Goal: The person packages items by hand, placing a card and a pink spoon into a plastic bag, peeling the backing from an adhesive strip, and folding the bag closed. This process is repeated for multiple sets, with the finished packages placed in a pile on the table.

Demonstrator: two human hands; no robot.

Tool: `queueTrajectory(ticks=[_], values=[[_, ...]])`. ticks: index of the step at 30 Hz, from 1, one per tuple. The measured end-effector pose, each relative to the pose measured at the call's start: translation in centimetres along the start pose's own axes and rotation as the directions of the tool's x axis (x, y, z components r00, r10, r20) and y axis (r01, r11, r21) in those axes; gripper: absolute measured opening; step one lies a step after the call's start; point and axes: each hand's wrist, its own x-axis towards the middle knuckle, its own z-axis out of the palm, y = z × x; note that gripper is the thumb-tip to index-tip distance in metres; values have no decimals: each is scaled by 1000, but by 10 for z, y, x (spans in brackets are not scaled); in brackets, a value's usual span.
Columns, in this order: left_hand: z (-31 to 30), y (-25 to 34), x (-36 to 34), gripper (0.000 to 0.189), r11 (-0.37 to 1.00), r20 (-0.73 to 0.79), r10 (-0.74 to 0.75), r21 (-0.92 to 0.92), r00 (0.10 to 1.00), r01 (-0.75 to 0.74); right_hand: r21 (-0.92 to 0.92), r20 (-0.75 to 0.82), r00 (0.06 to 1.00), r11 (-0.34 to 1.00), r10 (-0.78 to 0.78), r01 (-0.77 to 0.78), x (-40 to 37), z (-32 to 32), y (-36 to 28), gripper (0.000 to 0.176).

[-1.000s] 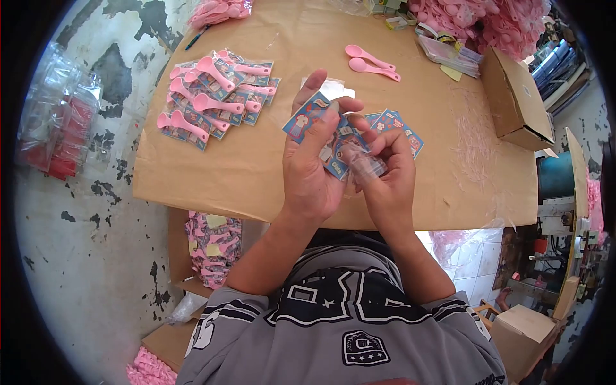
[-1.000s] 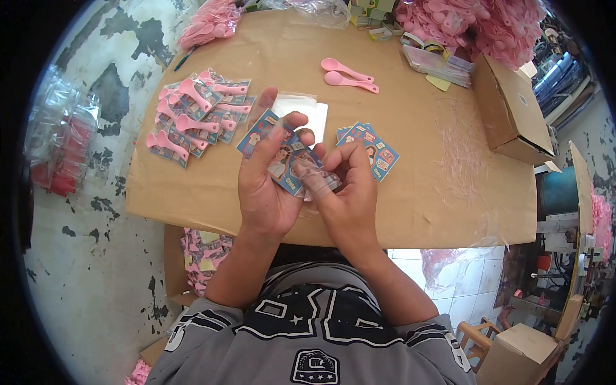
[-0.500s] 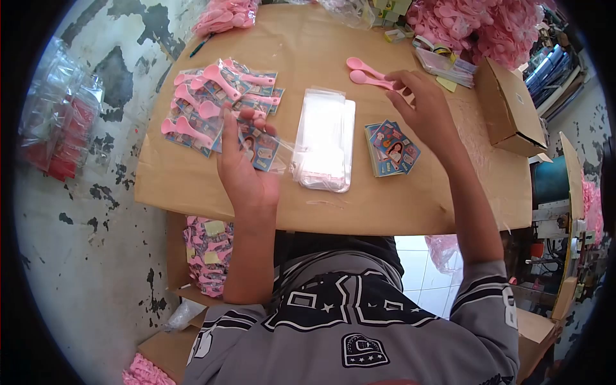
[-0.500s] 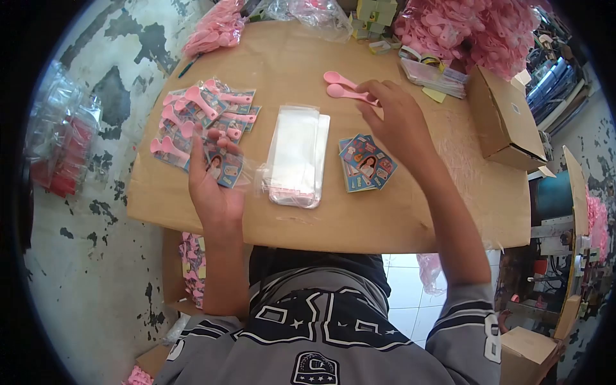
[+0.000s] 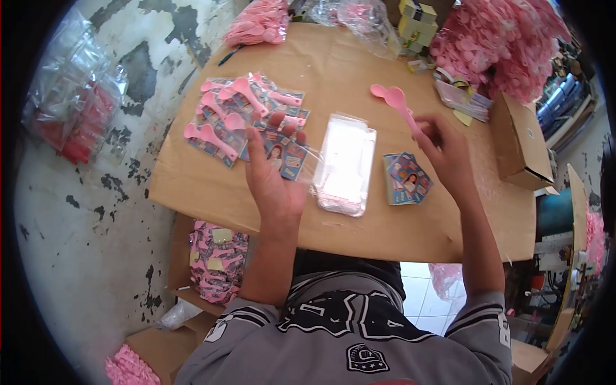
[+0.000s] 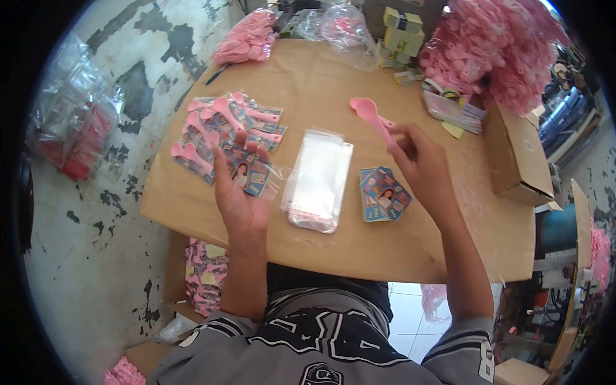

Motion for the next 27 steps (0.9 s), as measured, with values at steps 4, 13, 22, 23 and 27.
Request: queueTrajectory(ticks=[4, 13, 22, 23, 27], values=[[1, 1, -4, 43, 1000, 29, 12, 4, 1000, -13, 397, 236, 965, 894, 118, -207, -75, -2, -39, 23], [19, -15, -39, 56, 972, 178, -161, 198, 971, 125, 673, 295, 942, 664, 163, -326, -107, 58, -63, 26], [22, -26, -65, 55, 914, 235, -401, 39, 885, 404, 707, -16, 992, 703, 125, -78, -115, 92, -50, 33], [20, -28, -67, 54, 903, 253, -421, 23, 871, 429, 742, -26, 988, 665, 150, -82, -115, 98, -48, 34], [14, -29, -69, 48, 842, 300, -491, -77, 818, 534, 767, -21, 994, 639, 112, -55, -120, 93, -50, 36]])
